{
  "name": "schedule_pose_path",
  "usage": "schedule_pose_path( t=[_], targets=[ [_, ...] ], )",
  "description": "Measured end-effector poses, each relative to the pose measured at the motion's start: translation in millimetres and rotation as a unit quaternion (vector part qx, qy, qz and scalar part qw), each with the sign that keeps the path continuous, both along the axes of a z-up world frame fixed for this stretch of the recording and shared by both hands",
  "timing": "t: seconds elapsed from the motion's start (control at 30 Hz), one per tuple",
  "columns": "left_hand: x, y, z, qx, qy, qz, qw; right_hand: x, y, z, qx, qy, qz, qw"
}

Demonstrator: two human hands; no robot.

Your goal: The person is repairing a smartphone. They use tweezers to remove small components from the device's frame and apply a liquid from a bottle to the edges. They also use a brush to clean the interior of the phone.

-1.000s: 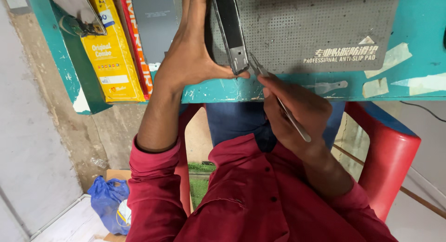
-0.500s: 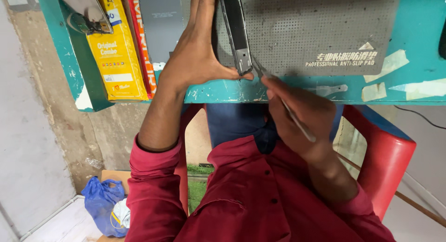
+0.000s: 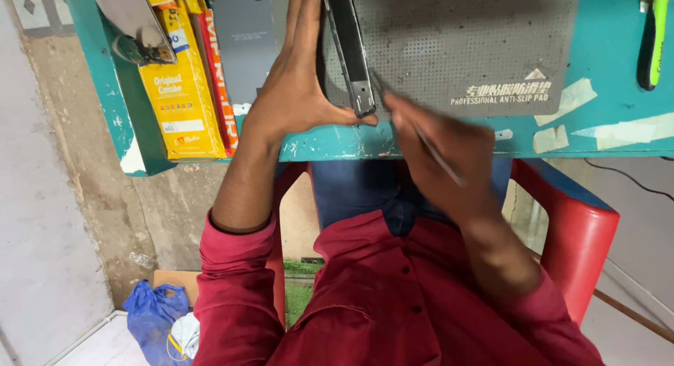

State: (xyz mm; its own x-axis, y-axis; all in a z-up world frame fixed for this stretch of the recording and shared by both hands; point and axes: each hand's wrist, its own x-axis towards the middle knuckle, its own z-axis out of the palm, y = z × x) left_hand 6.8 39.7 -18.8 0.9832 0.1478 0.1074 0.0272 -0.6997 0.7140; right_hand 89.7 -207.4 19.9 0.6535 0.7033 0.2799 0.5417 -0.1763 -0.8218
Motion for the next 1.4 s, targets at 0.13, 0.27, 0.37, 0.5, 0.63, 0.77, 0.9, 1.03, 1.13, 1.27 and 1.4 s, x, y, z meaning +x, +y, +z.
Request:
schedule_pose_path(
  t=[0.13, 0.27, 0.37, 0.5, 0.63, 0.77, 0.9, 1.03, 1.13, 1.27, 1.4],
  targets=[
    [0.1, -1.4, 2.6, -0.005, -0.001, 0.002, 1.000, -1.1, -1.2, -1.9, 0.010, -0.005, -0.008, 1.000],
    [1.7, -2.1, 5.2, -0.022, 0.002, 0.002, 1.000, 36.3, 41.2, -10.8, 0.032, -0.063, 0.021, 0.997],
    [6.0, -3.6, 8.9, -0.017, -0.010, 0.002, 1.000, 44.8, 54.7, -7.4, 0.061, 0.015, 0.014, 0.998],
    [5.7, -4.0, 11.4, -0.015, -0.022, -0.007, 1.000, 19.8, 19.0, 3.2, 0.046, 0.046, 0.022, 0.998],
    [7.5, -3.0, 12.3, -0.021, -0.036, -0.015, 0.999, -0.8, -1.0, 12.6, 0.002, 0.019, 0.005, 1.000],
    [7.8, -4.8, 14.5, -0.031, -0.033, -0.009, 0.999, 28.1, 28.5, 3.3, 0.029, -0.001, 0.027, 0.999],
    [10.0, -4.0, 16.7, -0.030, -0.051, -0.024, 0.998, 55.9, 66.6, -0.7, 0.055, 0.014, 0.035, 0.998],
    [10.2, -3.5, 15.6, -0.034, -0.049, -0.025, 0.998, 64.9, 76.9, -7.3, 0.104, -0.003, 0.046, 0.993],
    [8.6, -4.9, 16.5, -0.034, -0.041, -0.019, 0.998, 67.2, 77.4, -12.6, 0.103, 0.118, 0.039, 0.987],
    [11.1, -4.5, 18.2, -0.033, -0.041, -0.018, 0.998, 67.7, 81.5, -15.4, 0.147, 0.117, 0.030, 0.982],
    [11.9, -4.1, 19.2, -0.039, -0.044, -0.020, 0.998, 65.0, 81.5, -15.1, 0.162, 0.069, 0.020, 0.984]
  ],
)
